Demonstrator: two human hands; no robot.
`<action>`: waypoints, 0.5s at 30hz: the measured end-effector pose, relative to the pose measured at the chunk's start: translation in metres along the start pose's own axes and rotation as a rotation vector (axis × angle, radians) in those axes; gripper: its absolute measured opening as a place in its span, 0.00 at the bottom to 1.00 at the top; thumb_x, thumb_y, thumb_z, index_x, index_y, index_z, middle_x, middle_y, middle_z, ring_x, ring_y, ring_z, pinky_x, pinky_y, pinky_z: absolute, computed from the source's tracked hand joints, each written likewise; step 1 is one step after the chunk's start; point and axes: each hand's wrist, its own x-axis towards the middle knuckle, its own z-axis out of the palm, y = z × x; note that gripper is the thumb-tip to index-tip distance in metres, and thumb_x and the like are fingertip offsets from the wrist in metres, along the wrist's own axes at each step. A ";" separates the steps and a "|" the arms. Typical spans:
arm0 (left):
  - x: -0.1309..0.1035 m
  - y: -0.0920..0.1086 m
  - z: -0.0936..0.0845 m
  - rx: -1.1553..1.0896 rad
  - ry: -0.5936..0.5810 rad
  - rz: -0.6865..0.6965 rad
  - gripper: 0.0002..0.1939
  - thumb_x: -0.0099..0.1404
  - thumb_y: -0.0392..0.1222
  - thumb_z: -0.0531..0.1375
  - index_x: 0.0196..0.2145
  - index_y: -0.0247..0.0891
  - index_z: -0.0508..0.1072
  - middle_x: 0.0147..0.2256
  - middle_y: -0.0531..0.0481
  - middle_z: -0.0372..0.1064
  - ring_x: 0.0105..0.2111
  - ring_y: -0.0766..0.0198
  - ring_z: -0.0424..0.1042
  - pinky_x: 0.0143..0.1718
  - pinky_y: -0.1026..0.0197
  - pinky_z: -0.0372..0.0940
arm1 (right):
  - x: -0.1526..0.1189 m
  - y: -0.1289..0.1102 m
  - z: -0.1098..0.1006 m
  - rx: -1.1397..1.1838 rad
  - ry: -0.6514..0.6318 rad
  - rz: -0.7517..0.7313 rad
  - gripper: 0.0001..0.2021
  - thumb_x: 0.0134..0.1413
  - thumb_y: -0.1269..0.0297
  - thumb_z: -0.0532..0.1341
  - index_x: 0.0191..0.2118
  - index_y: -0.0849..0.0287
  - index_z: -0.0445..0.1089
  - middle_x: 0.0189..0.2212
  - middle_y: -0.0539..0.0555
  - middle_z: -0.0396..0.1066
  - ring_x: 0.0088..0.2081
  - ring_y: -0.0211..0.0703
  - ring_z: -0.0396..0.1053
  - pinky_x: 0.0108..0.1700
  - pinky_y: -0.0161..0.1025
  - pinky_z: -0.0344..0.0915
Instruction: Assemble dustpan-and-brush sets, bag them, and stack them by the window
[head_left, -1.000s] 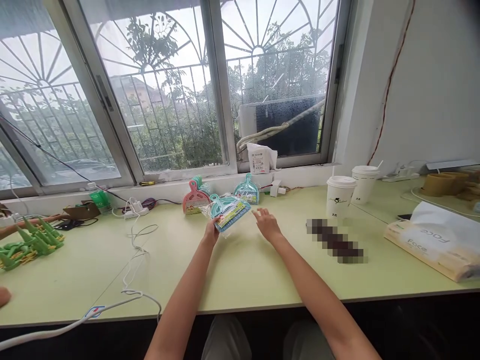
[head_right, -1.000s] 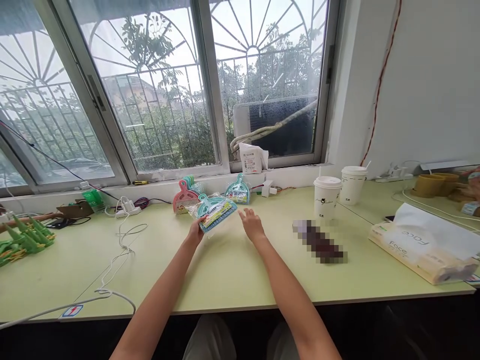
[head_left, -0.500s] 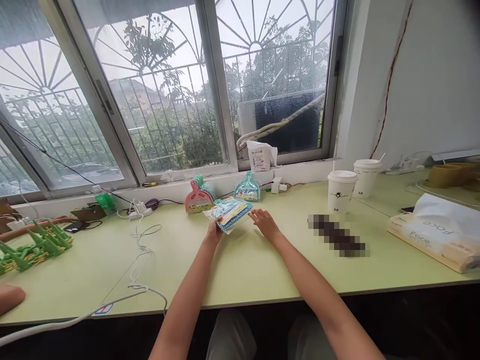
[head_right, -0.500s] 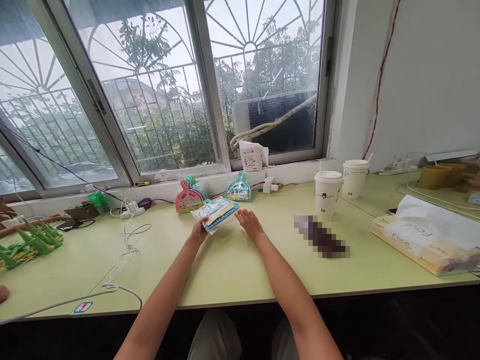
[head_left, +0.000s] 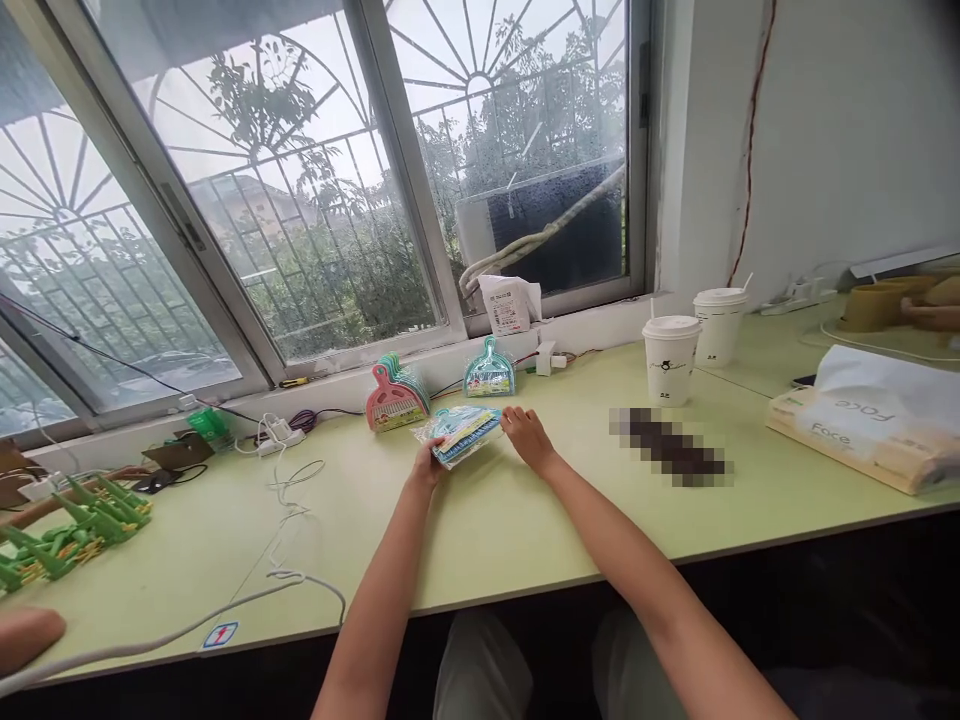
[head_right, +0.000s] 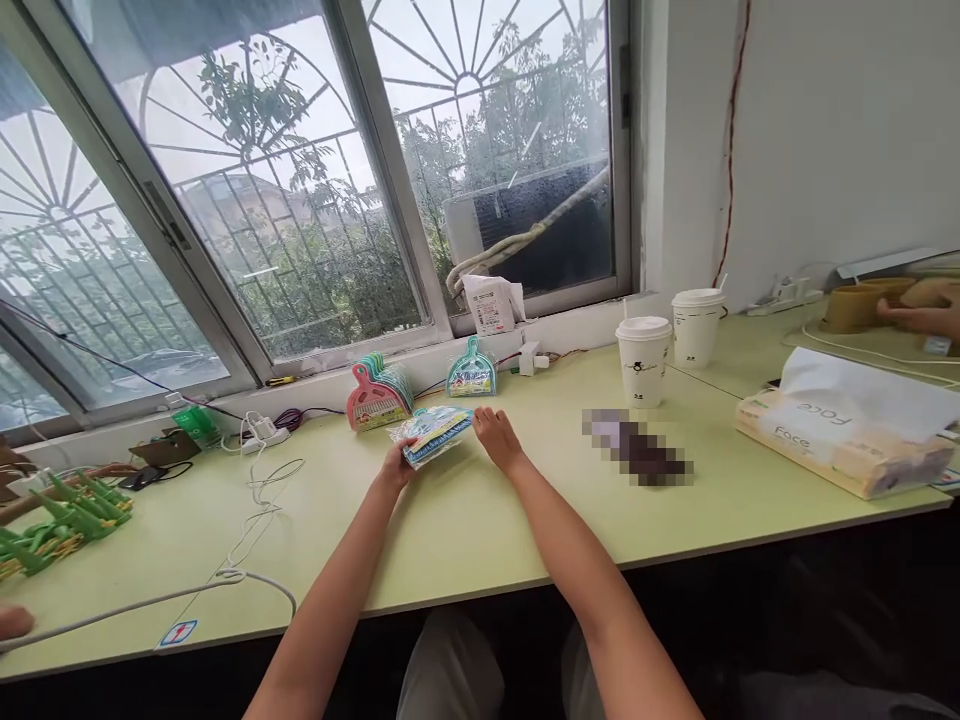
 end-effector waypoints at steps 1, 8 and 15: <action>0.000 0.000 -0.001 -0.001 0.008 -0.013 0.20 0.61 0.31 0.55 0.52 0.27 0.68 0.30 0.42 0.75 0.27 0.60 0.76 0.32 0.61 0.73 | -0.001 0.001 0.001 0.018 0.007 -0.028 0.17 0.60 0.80 0.47 0.44 0.60 0.69 0.48 0.63 0.69 0.47 0.52 0.63 0.43 0.45 0.56; -0.005 0.010 -0.001 -0.074 -0.024 -0.072 0.23 0.67 0.41 0.52 0.58 0.28 0.64 0.41 0.36 0.76 0.37 0.54 0.78 0.41 0.54 0.73 | 0.001 0.003 0.008 0.200 0.139 -0.142 0.15 0.61 0.80 0.46 0.39 0.58 0.66 0.32 0.54 0.73 0.38 0.45 0.69 0.56 0.44 0.55; -0.008 0.016 -0.007 0.017 -0.077 -0.226 0.31 0.66 0.34 0.55 0.65 0.31 0.53 0.48 0.36 0.72 0.41 0.55 0.77 0.35 0.62 0.75 | 0.000 0.001 0.011 0.514 0.145 0.178 0.10 0.64 0.72 0.48 0.37 0.56 0.64 0.28 0.49 0.73 0.25 0.39 0.68 0.29 0.34 0.58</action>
